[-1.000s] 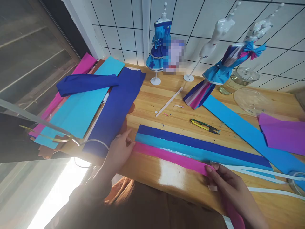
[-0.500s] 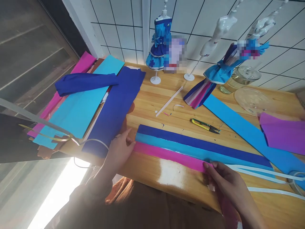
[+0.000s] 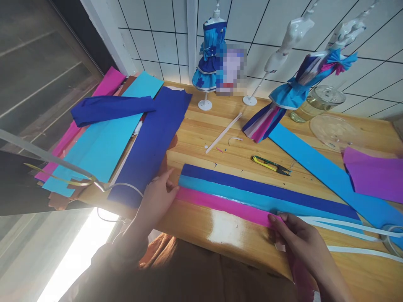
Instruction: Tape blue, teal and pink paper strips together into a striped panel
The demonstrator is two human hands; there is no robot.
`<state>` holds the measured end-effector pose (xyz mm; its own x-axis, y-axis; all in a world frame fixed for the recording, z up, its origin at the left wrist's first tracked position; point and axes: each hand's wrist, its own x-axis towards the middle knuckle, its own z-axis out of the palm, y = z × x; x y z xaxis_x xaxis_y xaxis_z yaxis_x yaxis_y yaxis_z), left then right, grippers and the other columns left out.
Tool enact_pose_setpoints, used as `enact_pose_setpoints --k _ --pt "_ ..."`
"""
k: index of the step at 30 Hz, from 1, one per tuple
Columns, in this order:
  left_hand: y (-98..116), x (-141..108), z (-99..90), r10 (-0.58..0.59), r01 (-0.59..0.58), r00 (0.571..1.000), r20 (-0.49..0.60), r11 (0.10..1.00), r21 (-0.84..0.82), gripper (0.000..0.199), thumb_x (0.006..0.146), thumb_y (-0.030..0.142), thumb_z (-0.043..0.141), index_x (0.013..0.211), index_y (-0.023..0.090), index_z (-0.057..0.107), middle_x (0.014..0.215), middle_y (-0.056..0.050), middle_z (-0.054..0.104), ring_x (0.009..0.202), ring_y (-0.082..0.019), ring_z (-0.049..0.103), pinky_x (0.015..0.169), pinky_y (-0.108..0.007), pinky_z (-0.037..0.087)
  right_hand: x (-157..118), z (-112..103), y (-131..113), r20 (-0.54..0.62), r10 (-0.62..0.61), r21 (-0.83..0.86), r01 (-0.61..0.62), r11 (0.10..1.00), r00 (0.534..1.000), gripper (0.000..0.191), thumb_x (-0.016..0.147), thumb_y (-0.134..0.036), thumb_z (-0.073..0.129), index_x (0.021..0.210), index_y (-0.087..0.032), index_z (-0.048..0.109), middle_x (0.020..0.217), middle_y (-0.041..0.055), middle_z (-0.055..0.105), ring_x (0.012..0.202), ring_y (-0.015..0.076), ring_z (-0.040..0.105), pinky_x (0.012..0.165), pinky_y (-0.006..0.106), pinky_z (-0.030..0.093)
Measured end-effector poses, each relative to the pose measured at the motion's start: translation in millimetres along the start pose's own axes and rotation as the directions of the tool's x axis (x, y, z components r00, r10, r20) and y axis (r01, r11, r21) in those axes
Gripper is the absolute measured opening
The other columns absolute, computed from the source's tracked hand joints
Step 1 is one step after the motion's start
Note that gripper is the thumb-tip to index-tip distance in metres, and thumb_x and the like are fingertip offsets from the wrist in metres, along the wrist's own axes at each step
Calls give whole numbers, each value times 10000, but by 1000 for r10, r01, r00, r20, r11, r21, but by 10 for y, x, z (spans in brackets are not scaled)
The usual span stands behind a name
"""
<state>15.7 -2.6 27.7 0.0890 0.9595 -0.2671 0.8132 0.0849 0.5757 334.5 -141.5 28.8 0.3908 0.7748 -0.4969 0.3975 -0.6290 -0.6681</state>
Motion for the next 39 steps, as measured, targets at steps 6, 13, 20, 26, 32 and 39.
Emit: enact_pose_setpoints --k 6,13,20,26,32,39 --pt "2 6 -15 4 -4 1000 -3 1000 8 577 777 293 560 1331 192 437 785 -9 648 841 -210 588 722 -320 427 -7 10 -19 1 15 23 -15 1000 1000 415 805 -599 511 701 -199 538 541 -8 553 511 125 488 489 217 364" --pt "-31 28 -26 12 -12 1000 -6 999 43 591 773 346 582 1329 209 435 750 10 597 787 -195 564 686 -309 411 9 10 -10 -9 15 11 -15 1000 1000 439 801 -615 507 691 -191 539 520 -5 546 496 129 494 509 230 377" --pt "-75 38 -35 64 -64 998 3 990 126 599 795 380 571 1340 183 416 758 -5 604 797 -216 566 692 -326 423 49 23 14 19 -7 96 5 995 1000 450 787 -618 530 662 -185 524 516 5 534 473 129 477 476 243 370" --pt "20 -121 167 328 -254 932 -156 895 367 414 860 305 518 1247 160 502 962 -84 652 921 -278 556 713 -368 428 35 33 14 26 -37 225 30 974 999 408 791 -567 570 676 -180 508 541 -14 520 465 101 465 457 220 365" --pt "236 -317 466 730 -676 657 -191 682 280 170 899 201 462 970 146 607 827 -65 655 807 -202 575 737 -352 449 4 17 -47 13 -54 203 50 978 998 419 801 -570 557 661 -181 489 503 -18 511 442 95 459 454 213 363" --pt "451 -396 522 881 -861 454 -131 472 188 179 917 123 410 950 148 584 900 -47 676 893 -163 591 762 -311 511 11 -32 -80 4 -20 185 19 983 1000 427 775 -607 562 720 -188 505 540 -35 506 435 95 461 473 226 384"
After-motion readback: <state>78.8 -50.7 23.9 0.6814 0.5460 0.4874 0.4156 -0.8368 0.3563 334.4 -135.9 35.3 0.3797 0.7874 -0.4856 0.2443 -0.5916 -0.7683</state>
